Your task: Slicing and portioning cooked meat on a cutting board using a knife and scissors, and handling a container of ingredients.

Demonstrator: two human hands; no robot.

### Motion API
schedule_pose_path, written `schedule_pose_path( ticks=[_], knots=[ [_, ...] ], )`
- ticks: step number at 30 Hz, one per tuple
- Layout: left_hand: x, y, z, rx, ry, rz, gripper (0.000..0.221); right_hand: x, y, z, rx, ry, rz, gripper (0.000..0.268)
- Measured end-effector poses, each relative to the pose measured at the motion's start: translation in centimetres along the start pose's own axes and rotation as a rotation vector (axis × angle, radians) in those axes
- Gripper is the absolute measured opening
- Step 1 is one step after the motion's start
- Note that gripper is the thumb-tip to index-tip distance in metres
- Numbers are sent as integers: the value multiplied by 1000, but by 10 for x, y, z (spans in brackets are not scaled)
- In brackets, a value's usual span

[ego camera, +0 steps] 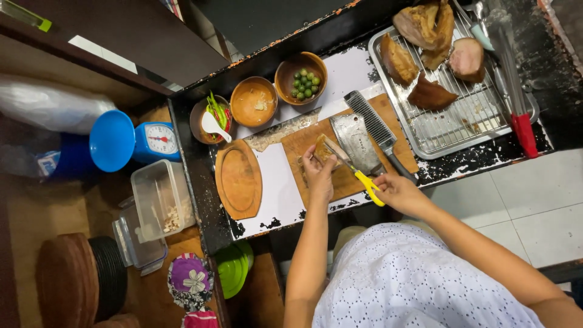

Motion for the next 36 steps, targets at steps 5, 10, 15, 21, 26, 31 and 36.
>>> schedule_pose_path(
  ticks=[5, 10, 15, 21, 26, 31, 36],
  knots=[
    [10, 14, -5, 96, -62, 23, 74, -8, 19, 9, -34, -60, -46, 28],
    [21, 28, -8, 280, -138, 65, 65, 0, 9, 0, -450, -284, -106, 29],
    [20, 23, -11, 182, -114, 52, 68, 7, 18, 1, -297, -333, -141, 37],
    [16, 17, -7, 98, -17, 10, 71, 47, -10, -6, -157, -250, -220, 44],
    [12, 16, -2, 56, 11, 20, 74, 54, -14, -8, -70, -209, -248, 47],
    [15, 19, -2, 69, 50, 13, 74, 50, -2, -5, -86, -223, -302, 47],
    [9, 11, 8, 69, 79, -15, 74, 55, -18, -9, -90, -226, -316, 48]
  ],
)
Point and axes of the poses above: each hand's wrist, its own x-axis away from the middle knuckle, its own z-axis out of the back of the hand, y = z × x, the point moved 1 cm from there along -x, towards the middle knuckle, and after that the axes turned 12 degrees about -y, right-handed, at the moved point
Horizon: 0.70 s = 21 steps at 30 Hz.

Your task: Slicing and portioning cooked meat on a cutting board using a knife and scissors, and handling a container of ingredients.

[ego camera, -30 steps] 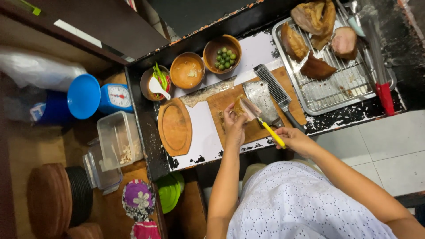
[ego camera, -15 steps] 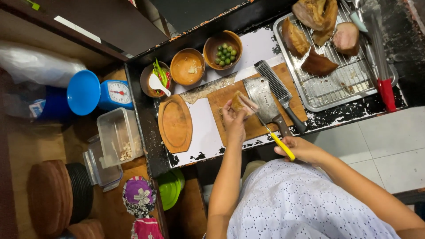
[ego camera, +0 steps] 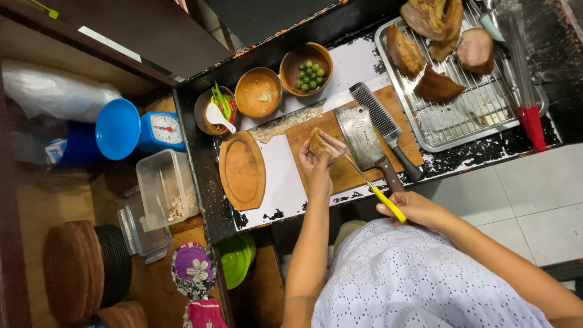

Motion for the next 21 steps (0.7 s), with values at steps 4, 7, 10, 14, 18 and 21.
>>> schedule_pose_path(
  ticks=[4, 7, 10, 14, 18, 21],
  knots=[
    [4, 6, -1, 8, -23, -1, 74, 1, -14, -4, 18, 1, -4, 51],
    [6, 10, -2, 28, -12, -2, 73, -15, -2, 0, 40, -19, -20, 49],
    [10, 16, -4, 37, -42, 5, 73, -13, -6, -6, -14, -12, 15, 49],
    [21, 19, -11, 42, -55, 35, 73, -30, -4, -3, -20, -18, 63, 49],
    [27, 24, -13, 94, -69, 76, 69, -47, -3, 1, 22, -39, 91, 47],
    [30, 28, -14, 104, -73, 85, 68, -55, 0, 1, 41, -38, 108, 45]
  ],
)
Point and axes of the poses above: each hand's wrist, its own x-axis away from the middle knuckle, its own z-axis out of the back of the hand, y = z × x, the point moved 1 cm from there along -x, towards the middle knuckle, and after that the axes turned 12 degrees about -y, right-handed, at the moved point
